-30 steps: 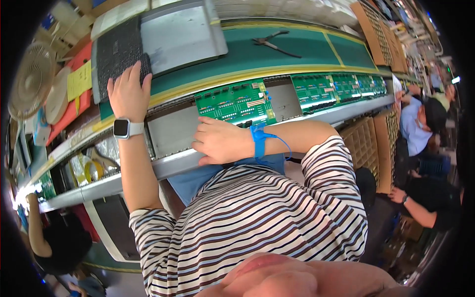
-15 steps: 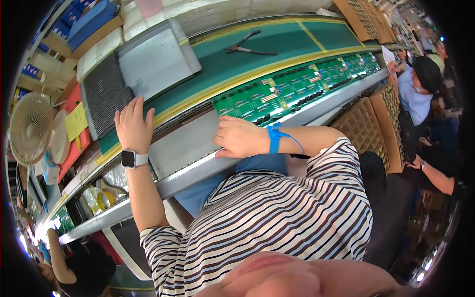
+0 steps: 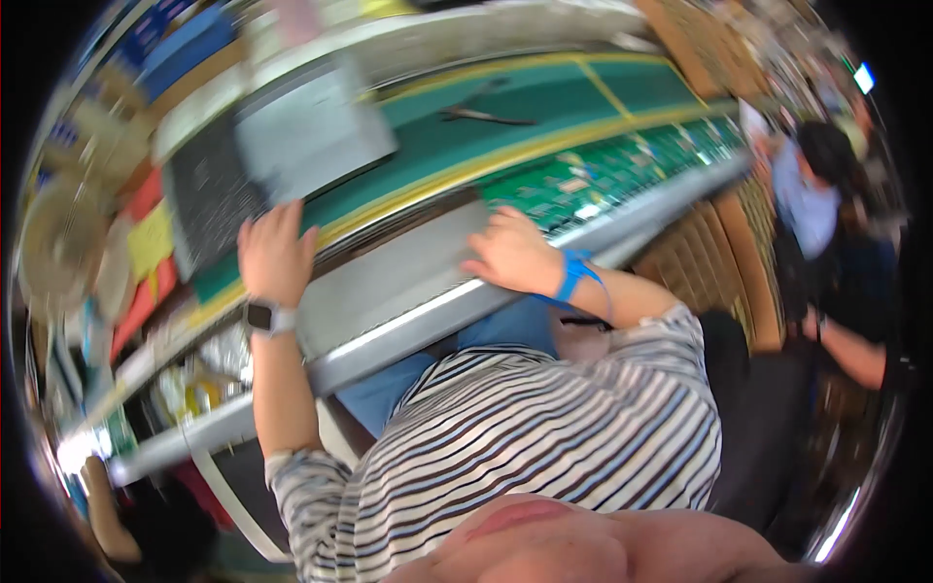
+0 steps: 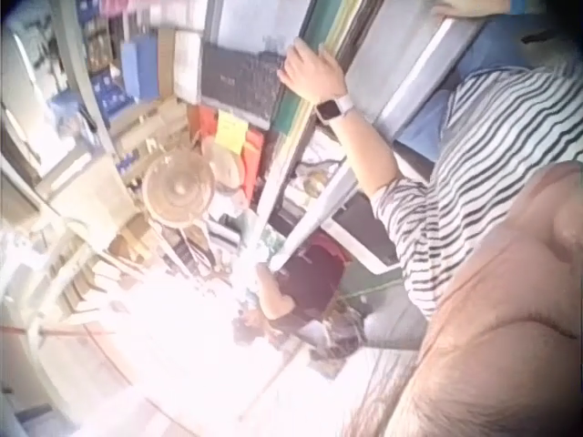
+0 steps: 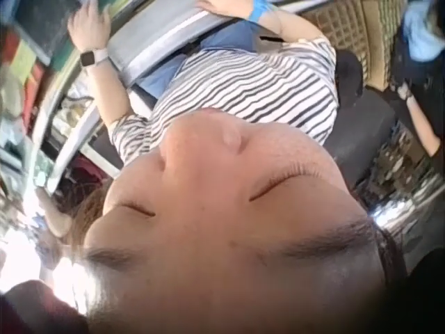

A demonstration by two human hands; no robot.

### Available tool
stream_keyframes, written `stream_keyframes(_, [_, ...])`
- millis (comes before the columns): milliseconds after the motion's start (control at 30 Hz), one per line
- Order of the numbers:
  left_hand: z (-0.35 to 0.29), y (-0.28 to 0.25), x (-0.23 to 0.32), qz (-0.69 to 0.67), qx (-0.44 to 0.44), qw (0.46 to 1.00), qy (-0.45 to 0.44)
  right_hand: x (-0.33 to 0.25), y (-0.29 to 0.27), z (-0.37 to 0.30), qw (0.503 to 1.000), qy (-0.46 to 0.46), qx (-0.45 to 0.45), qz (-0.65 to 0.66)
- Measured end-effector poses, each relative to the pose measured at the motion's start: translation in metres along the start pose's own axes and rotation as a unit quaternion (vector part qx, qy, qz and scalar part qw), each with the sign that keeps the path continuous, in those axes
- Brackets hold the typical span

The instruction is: Insert electronic components into a printed circuit board on an assembly line.

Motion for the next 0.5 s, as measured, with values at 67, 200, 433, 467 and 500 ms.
stream_keyframes(67, [-0.001, 0.000, -0.002, -0.007, -0.013, 0.999, -0.028, -0.008, 0.000, -0.001, 1.000, 0.010, 0.013, -0.010])
stream_keyframes(200, [-0.036, -0.013, -0.030, 0.054, 0.038, 0.997, -0.041, -0.038, -0.016, -0.003, 0.988, -0.028, 0.112, 0.098])
stream_keyframes(433, [-0.186, -0.101, -0.200, 0.304, -0.146, 0.894, -0.294, -0.056, -0.020, 0.002, 0.985, -0.065, 0.080, 0.135])
stream_keyframes(467, [-0.214, -0.116, -0.234, 0.299, -0.153, 0.888, -0.316, -0.056, -0.019, 0.003, 0.987, -0.055, 0.072, 0.136])
stream_keyframes(500, [-0.240, -0.132, -0.262, 0.316, -0.133, 0.868, -0.359, -0.055, -0.018, 0.003, 0.986, -0.057, 0.072, 0.137])
Point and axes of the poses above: each hand's wrist, its own z-axis towards the middle knuckle, its own y-axis out of the palm, x = y × z, the point moved 5 cm from there along z, towards the middle knuckle, and after that the axes turned 13 degrees about -z, right-handed, at the moved point
